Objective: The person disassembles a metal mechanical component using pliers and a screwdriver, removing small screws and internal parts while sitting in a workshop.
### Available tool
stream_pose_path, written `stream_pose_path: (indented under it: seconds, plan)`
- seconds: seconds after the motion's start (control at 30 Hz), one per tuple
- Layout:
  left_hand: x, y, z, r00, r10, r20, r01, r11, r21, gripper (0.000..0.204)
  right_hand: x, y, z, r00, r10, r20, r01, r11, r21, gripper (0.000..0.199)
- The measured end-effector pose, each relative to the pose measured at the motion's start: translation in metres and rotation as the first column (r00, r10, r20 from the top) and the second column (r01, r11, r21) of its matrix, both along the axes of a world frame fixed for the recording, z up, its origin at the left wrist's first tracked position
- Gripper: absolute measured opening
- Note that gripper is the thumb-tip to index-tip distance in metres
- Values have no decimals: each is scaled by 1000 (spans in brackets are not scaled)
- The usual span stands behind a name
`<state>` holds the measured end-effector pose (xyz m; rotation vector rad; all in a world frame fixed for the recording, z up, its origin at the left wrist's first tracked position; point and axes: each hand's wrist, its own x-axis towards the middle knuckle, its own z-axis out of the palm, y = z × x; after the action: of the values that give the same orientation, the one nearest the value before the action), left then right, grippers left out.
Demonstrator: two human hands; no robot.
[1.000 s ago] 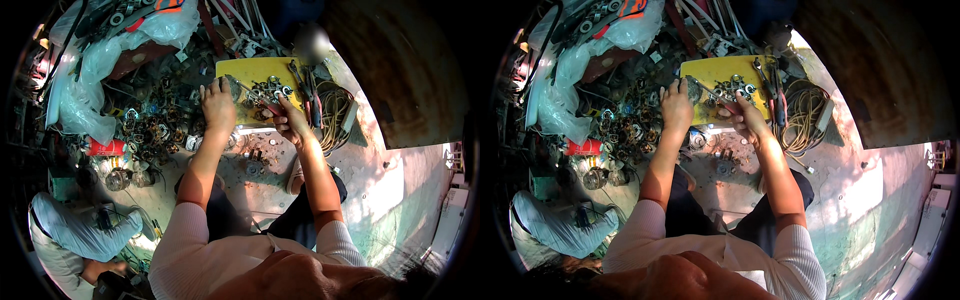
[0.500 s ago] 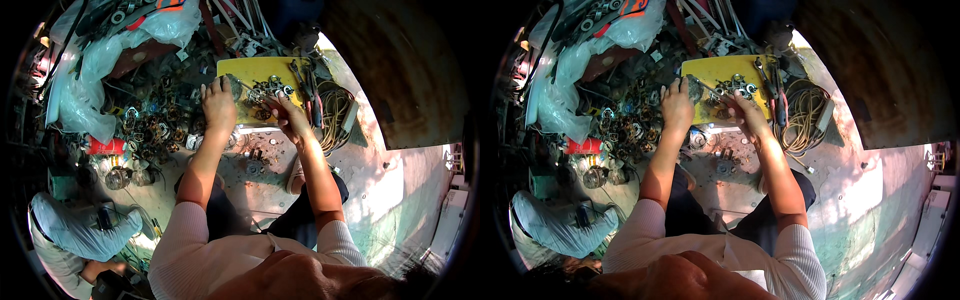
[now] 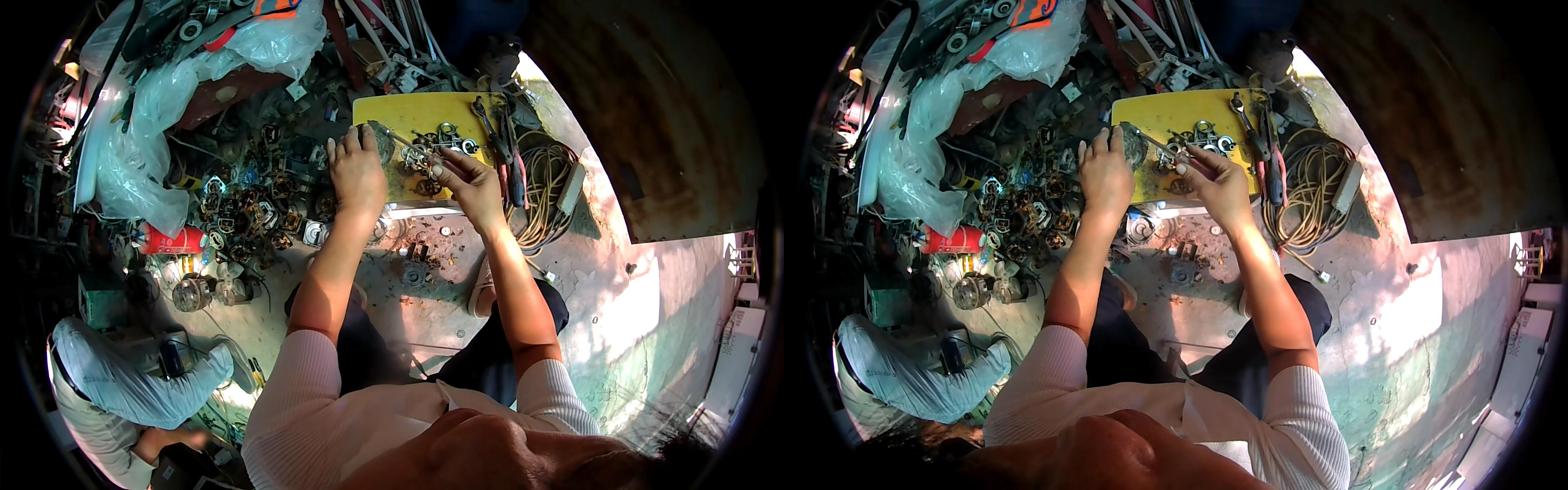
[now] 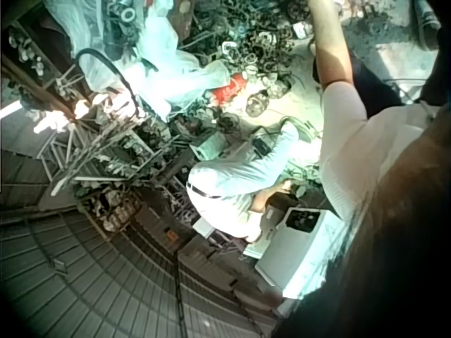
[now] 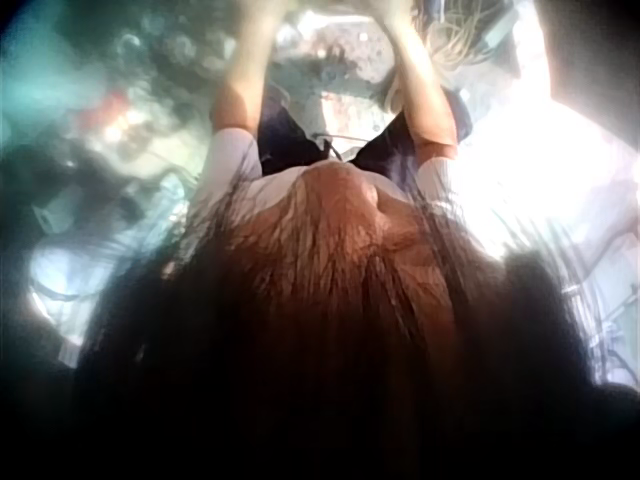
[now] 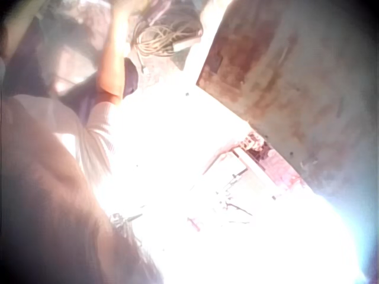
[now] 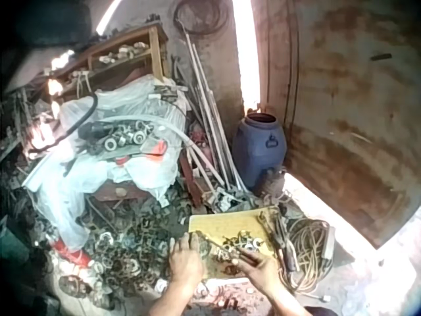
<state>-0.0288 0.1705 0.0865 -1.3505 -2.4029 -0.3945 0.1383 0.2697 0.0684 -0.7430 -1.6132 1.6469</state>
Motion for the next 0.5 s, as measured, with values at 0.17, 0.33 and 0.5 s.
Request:
stream_pose_path:
  seconds: [0.17,0.33,0.5]
  plan:
    - [0,1,1,1000,-4,12,4,1000,-1,45,19,28,0,896,269,-354,-443,486,-753,42]
    - [-3,-2,0,1000,2,5,-2,1000,-5,45,1,-6,12,982,-5,190,-36,977,209,30]
    - [-3,-1,-1,1000,10,5,-10,1000,7,46,8,-8,23,953,-190,235,-14,750,662,30]
